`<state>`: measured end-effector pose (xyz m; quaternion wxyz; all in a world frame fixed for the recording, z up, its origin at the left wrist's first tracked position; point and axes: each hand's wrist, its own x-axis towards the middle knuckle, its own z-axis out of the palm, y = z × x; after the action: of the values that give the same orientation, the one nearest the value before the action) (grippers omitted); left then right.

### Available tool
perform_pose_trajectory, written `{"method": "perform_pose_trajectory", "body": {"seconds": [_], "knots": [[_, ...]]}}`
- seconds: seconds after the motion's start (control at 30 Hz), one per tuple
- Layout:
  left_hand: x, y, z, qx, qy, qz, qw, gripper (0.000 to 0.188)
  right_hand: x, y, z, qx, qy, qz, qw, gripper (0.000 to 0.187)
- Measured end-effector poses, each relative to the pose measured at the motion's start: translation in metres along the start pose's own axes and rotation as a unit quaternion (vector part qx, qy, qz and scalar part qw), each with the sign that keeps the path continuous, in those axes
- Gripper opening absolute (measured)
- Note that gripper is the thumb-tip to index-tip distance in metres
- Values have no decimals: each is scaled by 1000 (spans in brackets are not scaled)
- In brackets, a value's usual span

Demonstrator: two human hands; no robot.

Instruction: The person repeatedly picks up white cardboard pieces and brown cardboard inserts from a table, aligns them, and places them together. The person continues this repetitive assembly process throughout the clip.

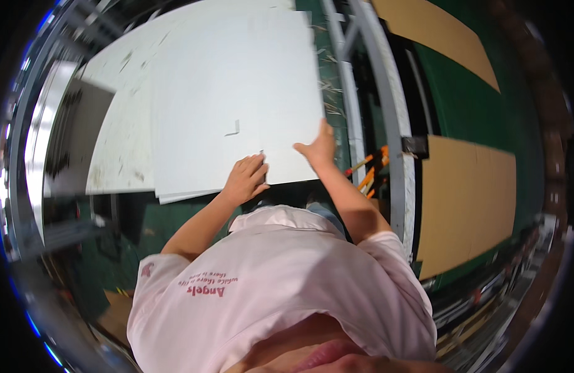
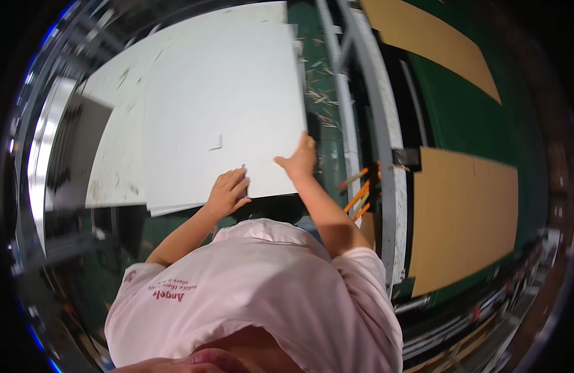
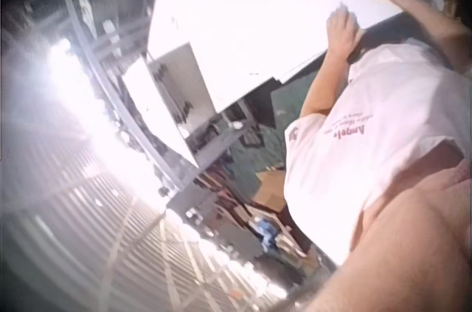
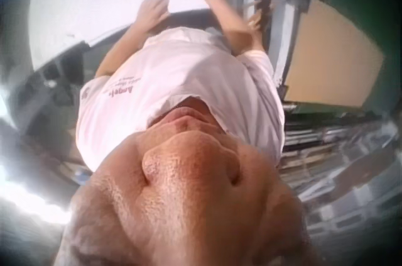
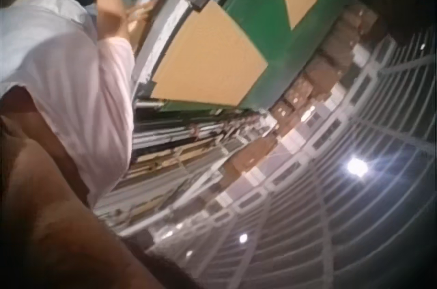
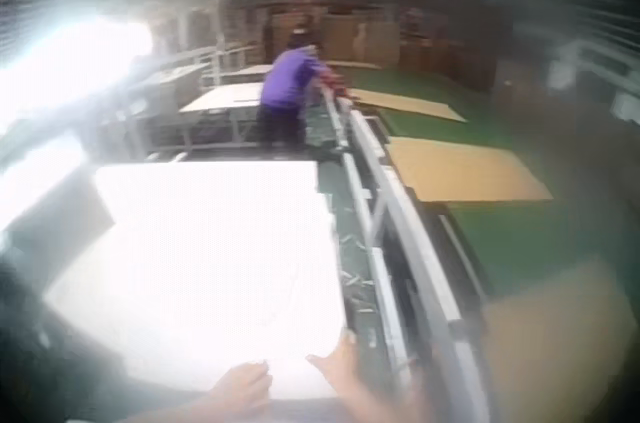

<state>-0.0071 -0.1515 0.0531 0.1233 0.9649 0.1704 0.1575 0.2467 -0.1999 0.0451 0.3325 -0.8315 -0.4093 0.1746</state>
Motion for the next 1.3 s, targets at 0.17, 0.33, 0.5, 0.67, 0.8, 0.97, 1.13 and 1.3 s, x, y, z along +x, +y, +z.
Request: {"method": "perform_pose_trajectory", "body": {"seconds": [0.17,0.33,0.5,0.67,0.8,0.97,1.13,1.3], "knots": [[0,-2,14,63,-19,21,998,64,-28,48,-33,81,105,-40,990,79],[-6,2,15,66,-34,8,997,64,-161,264,-219,-167,363,204,894,47],[-11,2,15,80,-78,-22,994,66,-408,389,-314,-580,178,593,529,39],[-1,12,8,109,-111,-40,987,66,-389,409,-307,-487,116,373,781,61],[-5,16,11,117,-118,-57,985,64,-268,357,-328,-284,246,116,919,48],[-3,24,10,127,-124,-67,982,65,-193,181,-367,-134,423,28,896,27],[-3,28,12,121,-98,-69,985,66,-216,226,-380,162,662,250,688,47],[-2,26,15,113,-77,-71,988,63,-225,403,-256,498,459,417,607,41]]}}
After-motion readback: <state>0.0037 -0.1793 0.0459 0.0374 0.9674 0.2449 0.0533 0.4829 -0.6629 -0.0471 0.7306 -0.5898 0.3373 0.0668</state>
